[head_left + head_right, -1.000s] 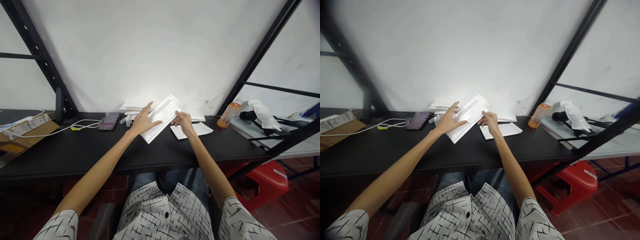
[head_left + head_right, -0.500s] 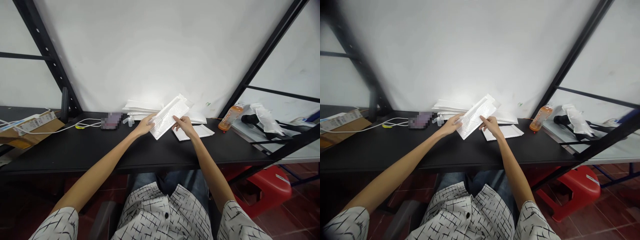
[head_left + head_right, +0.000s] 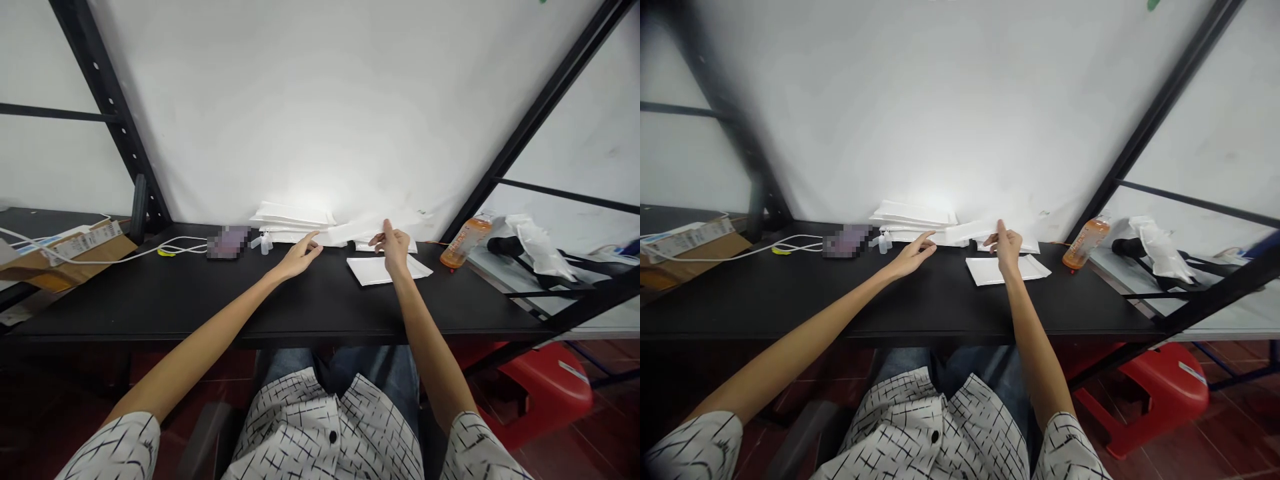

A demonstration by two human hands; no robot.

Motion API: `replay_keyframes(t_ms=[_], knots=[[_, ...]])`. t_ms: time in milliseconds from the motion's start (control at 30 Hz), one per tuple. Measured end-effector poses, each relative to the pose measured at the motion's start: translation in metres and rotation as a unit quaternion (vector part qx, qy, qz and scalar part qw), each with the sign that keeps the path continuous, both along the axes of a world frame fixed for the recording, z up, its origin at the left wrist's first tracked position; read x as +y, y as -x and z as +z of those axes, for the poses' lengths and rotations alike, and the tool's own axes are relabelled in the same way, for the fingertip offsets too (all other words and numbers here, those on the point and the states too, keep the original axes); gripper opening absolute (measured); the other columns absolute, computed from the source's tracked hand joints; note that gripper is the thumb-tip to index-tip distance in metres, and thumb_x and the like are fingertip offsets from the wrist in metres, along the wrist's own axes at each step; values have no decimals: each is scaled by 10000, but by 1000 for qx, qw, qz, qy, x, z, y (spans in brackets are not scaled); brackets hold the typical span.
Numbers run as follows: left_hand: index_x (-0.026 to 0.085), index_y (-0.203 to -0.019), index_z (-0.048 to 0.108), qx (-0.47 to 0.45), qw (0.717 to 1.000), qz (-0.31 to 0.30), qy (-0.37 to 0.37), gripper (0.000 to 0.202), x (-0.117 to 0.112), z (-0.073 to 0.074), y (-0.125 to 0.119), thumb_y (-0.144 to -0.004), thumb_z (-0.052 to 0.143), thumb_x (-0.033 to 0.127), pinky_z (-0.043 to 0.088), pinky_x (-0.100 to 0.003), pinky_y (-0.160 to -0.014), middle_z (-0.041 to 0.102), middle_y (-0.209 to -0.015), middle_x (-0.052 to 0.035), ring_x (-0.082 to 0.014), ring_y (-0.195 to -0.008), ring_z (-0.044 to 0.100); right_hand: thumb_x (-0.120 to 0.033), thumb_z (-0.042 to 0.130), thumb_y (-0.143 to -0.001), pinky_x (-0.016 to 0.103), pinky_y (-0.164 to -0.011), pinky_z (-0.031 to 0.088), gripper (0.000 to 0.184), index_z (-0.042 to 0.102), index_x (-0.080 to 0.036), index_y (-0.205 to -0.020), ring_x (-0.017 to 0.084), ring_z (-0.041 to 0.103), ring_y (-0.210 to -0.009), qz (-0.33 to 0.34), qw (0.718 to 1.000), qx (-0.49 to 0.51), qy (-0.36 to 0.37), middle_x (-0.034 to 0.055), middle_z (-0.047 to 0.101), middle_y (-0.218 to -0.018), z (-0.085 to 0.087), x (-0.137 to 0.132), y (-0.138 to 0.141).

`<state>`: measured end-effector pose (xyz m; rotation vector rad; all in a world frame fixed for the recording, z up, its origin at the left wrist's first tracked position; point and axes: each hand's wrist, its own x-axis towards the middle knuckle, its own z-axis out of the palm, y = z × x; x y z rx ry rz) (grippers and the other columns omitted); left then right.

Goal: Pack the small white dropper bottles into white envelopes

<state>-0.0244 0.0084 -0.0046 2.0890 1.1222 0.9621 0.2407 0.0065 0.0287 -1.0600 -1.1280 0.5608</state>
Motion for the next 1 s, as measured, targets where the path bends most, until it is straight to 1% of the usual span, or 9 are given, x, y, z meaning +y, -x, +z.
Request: replay_keyframes(t_ms=[67,133,300,400,533,700,867,933,1000], knots=[[243,-1513,403,50,998,15,-31,587,-3,-1,-1,-987,407,504,413,-462,-1098,611,-1336,-108,-260,-1271,551,-722,573,-869,193,-374,434,569,479,-205,-650,147,649,-531,-75,996,48,-18,23,573,-548,3,12,-20],[236,-1494,432,115,991,10,-68,562,-6,-5,-4,-994,399,491,379,-506,-1114,591,-1361,-118,-286,-1294,525,-691,582,-887,176,-384,453,529,452,-213,-701,166,701,-616,-106,992,75,-5,-7,537,-580,7,25,-42],[213,-1445,504,214,964,-54,-147,521,-16,-14,-19,-1020,353,474,367,-521,-1105,562,-1364,-136,-303,-1280,515,-550,595,-952,155,-446,503,413,442,-211,-772,161,740,-686,-82,988,108,77,-16,558,-669,8,52,-77],[222,-1397,553,233,953,-79,-176,485,-21,-17,-22,-1031,343,461,360,-490,-1111,563,-1352,-125,-281,-1275,508,-453,542,-1008,165,-480,533,335,484,-191,-808,140,721,-634,-72,978,144,133,16,630,-692,5,62,-80],[227,-1364,581,245,950,-78,-177,467,-21,-21,-18,-1033,342,455,361,-487,-1107,564,-1343,-122,-276,-1274,506,-373,470,-1050,185,-556,573,343,551,-150,-801,112,695,-584,-59,965,188,174,47,665,-693,-1,67,-76],[241,-1338,604,236,953,-80,-174,456,-19,-24,-18,-1028,352,461,369,-504,-1098,572,-1323,-113,-278,-1244,519,-307,671,-946,233,-593,606,263,548,-156,-769,126,686,-552,-93,961,189,181,18,650,-623,-10,66,-72],[226,-1333,612,242,951,-84,-173,463,-21,-22,-19,-1031,349,459,364,-501,-1107,563,-1328,-118,-279,-1256,516,-381,652,-950,183,-454,519,325,581,-144,-738,124,669,-519,-108,968,126,188,58,682,-640,-11,56,-79],[220,-1322,620,242,952,-79,-170,461,-20,-21,-18,-1029,354,455,378,-505,-1095,567,-1313,-122,-282,-1245,524,-453,657,-932,178,-414,472,374,614,-133,-742,143,687,-548,-83,976,51,196,100,716,-697,-10,46,-86],[222,-1306,631,245,953,-74,-164,457,-17,-21,-16,-1024,357,455,393,-512,-1079,574,-1300,-121,-284,-1228,534,-478,655,-919,202,-450,489,390,644,-131,-742,177,714,-613,-90,970,-62,216,126,734,-742,-11,34,-94]])
